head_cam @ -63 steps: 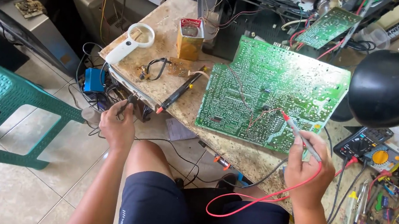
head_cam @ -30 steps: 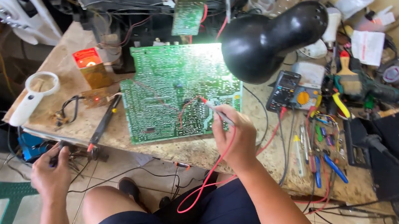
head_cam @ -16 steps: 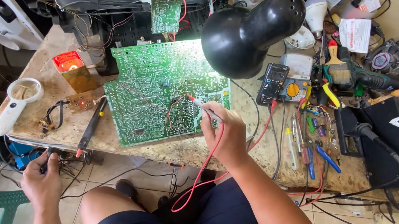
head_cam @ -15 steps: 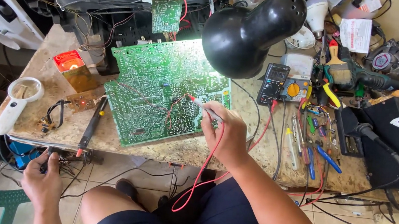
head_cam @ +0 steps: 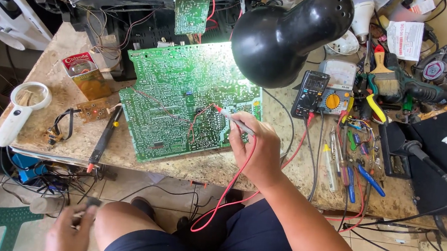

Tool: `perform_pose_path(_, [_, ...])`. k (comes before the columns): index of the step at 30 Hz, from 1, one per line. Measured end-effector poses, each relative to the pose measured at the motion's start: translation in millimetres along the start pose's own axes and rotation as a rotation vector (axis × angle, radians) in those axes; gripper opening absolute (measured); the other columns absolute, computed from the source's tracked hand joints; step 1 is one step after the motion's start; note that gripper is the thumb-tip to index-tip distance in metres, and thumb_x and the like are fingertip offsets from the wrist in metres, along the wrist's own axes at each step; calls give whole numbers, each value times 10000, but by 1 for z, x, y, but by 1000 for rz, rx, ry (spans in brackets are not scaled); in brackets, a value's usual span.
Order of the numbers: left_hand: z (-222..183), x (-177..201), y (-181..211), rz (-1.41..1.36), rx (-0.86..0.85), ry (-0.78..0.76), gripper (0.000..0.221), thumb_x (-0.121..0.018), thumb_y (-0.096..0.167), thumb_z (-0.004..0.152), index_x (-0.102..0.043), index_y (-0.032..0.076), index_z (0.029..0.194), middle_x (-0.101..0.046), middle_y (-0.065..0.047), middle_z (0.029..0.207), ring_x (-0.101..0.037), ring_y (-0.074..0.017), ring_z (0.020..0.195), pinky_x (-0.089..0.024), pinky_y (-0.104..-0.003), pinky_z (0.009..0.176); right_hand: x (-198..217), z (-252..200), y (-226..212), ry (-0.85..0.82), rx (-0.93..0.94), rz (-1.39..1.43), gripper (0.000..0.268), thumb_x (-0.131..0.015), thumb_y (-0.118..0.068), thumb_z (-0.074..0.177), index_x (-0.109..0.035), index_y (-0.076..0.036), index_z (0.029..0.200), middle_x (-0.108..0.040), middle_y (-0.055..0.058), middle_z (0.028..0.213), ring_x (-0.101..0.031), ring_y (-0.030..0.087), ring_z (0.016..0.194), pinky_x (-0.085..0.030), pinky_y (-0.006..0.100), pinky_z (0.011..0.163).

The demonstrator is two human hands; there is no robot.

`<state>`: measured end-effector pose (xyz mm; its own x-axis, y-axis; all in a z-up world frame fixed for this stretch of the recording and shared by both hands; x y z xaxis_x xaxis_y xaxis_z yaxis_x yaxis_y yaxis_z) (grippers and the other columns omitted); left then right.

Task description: Probing a large circuit board with a multimeter and inspecting components with a magnifying glass.

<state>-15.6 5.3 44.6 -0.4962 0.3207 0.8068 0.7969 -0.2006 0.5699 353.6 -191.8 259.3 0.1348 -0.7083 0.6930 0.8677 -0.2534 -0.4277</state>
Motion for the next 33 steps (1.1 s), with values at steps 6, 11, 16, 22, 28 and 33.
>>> perform_pose_path(6, [-68,-86,35,38,-548,-53,263,-725,392,880,-751,146,969,-755,-30,855,-711,-205,839,-600,-370,697,11,-11,8,68,112,63,116,-544,-133,1036,-615,-77,1109,-671,3,790,-587,138,614,-460,312,585])
perform_pose_path(11, [-89,-112,42,453,-489,51,350,-634,620,838,-796,352,994,-751,164,1060,-647,-204,1029,-432,-434,1083,57,-55,64,157,150,-73,140,-581,-16,1026,-638,7,1152,-689,119,945,-652,202,793,-547,301,696])
perform_pose_path(16, [-80,-99,48,406,-484,64,330,-650,560,857,-781,318,1038,-743,144,1122,-660,-198,1093,-467,-434,1035,83,-112,127,-26,22,-419,353,-714,43,901,-682,-84,1229,-730,132,1154,-706,293,977,-586,420,824])
perform_pose_path(22, [-77,-84,77,259,-614,105,258,-716,439,888,-787,247,1045,-745,74,1142,-655,-252,1035,-492,-450,937,103,-154,167,-174,-447,-811,490,-666,-315,958,-662,-113,1404,-629,215,1176,-587,426,1048,-504,528,805])
perform_pose_path(28, [-90,-57,163,-69,-730,165,103,-773,255,907,-769,181,978,-752,24,1070,-661,-222,1010,-471,-388,891,110,-153,170,-393,-736,-809,379,-594,-431,1073,-756,-121,1221,-761,55,951,-698,237,725,-522,377,513])
perform_pose_path(33, [-127,-52,242,-648,-831,-83,224,-785,167,907,-728,79,1105,-755,-78,1080,-716,-245,999,-552,-375,921,112,-131,81,-32,-1025,263,249,-682,-188,984,-641,-17,1161,-697,79,1029,-688,193,896,-597,308,790])
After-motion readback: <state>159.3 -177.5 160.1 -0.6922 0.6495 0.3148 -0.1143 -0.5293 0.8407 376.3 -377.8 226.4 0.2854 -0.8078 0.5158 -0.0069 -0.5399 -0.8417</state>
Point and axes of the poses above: each hand's wrist, its own z-axis towards the middle knuckle, its own x-axis out of the back of the hand, y = z × x, the point moved 2 cm from there along z, towards the middle knuckle
